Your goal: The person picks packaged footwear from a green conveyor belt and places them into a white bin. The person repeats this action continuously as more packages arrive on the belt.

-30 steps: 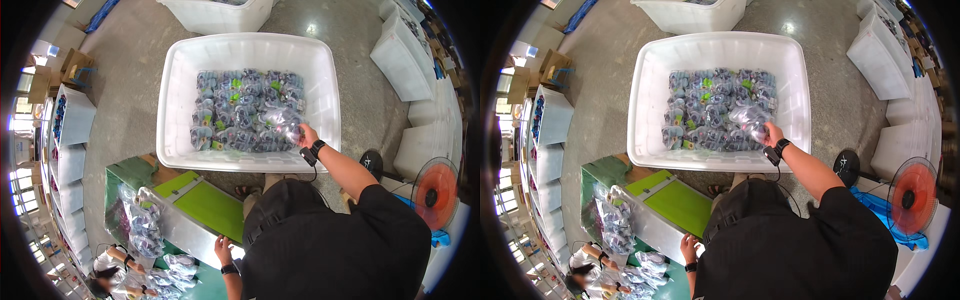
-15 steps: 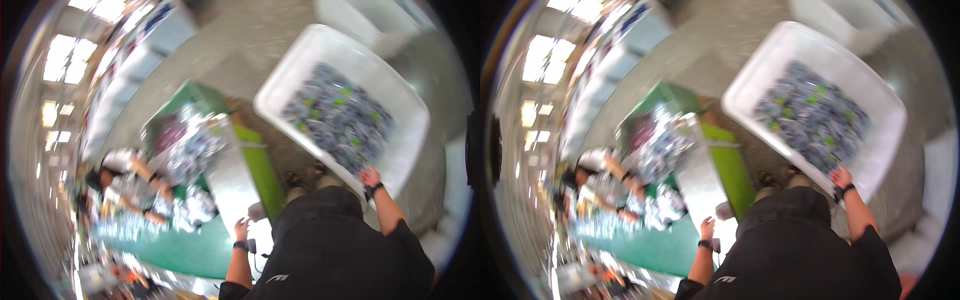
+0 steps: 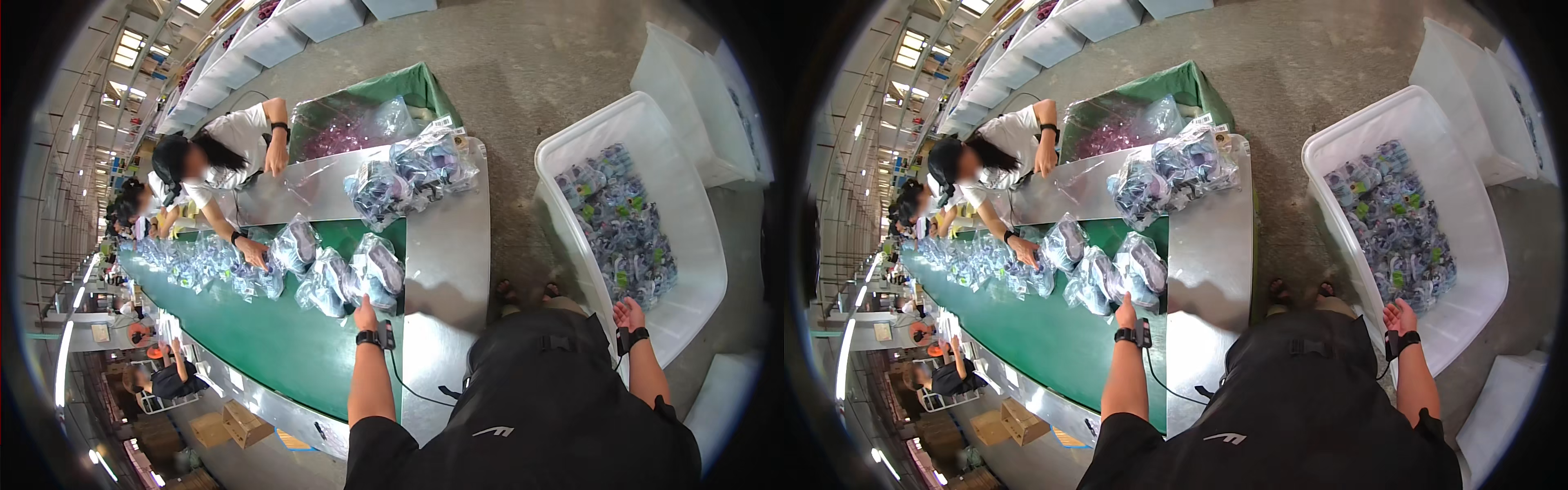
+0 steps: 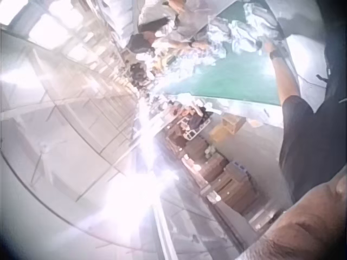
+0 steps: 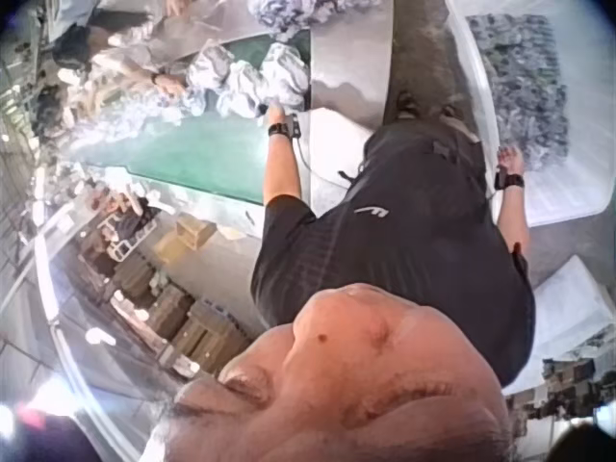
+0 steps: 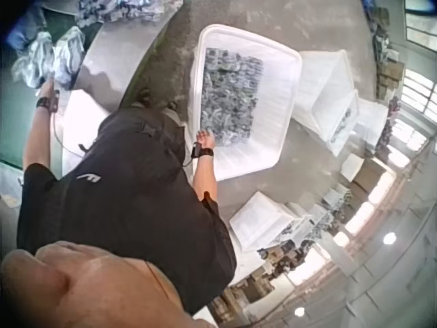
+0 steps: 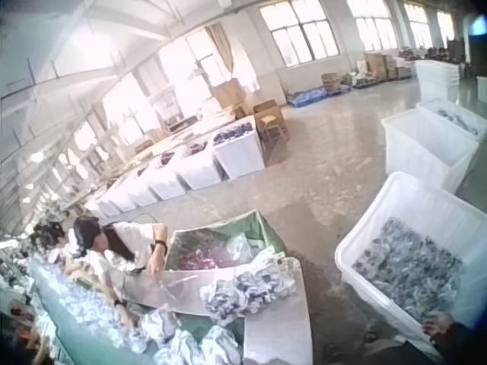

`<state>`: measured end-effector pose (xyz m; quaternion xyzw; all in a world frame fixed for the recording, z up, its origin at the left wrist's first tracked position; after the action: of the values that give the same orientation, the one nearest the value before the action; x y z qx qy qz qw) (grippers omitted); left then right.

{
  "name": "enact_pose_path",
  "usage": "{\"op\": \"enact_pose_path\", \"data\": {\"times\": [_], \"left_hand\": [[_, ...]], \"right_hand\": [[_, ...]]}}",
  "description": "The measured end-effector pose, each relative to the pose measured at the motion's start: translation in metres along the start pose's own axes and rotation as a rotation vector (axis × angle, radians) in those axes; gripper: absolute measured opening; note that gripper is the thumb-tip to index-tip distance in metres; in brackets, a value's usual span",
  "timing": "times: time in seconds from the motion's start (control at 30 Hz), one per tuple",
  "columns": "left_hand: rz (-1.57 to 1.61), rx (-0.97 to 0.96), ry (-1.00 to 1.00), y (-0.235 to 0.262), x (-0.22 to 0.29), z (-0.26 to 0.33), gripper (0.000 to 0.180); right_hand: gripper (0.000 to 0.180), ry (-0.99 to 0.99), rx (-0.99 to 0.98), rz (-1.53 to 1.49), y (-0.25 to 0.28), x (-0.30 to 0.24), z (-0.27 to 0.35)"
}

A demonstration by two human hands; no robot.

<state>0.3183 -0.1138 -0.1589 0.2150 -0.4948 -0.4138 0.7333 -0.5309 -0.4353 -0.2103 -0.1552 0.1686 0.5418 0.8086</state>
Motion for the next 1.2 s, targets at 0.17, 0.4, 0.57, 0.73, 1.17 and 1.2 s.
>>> {"op": "enact_pose_path", "data": {"times": [0.17, 0.4, 0.57, 0.73, 1.17, 1.2], "left_hand": [[-0.251, -0.208, 0.04, -0.031, 0.016, -0.023, 0.095], [0.032, 0.237, -0.209, -0.038, 0.033, 0.043, 0.062], [0.889, -0.047, -0.085, -0.028, 0.016, 0.077, 0.058], [0.904, -0.41, 0.06, -0.047, 0.008, 0.099, 0.082], [0.062, -0.006, -0.165, -0.05, 0.047, 0.032, 0.09], [0.097, 0.01, -0.208, -0.051, 0.055, 0.037, 0.09]], "right_hand": [[0.027, 0.053, -0.068, 0.214, -0.06, -0.009, 0.061], [0.03, 0.104, -0.025, 0.709, -0.046, -0.01, 0.067], [0.028, 0.04, -0.054, 0.791, -0.022, -0.003, 0.047], [0.028, 0.052, -0.045, 0.871, -0.038, -0.022, 0.034], [0.035, 0.217, -0.246, 0.899, -0.131, -0.048, 0.052], [0.035, 0.212, -0.247, 0.893, -0.127, -0.041, 0.051]]}}
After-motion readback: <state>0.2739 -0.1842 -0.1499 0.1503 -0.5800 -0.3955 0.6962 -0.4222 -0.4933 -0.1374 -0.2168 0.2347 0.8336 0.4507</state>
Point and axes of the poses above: each hand's wrist, its own z-axis away from the middle knuckle, its own y-axis out of the back of the hand, x = y × z, the point moved 9 cm from there along -z, towards the middle knuckle, and after that the axes turned 1 degree about -x, right-handed, at the moved point
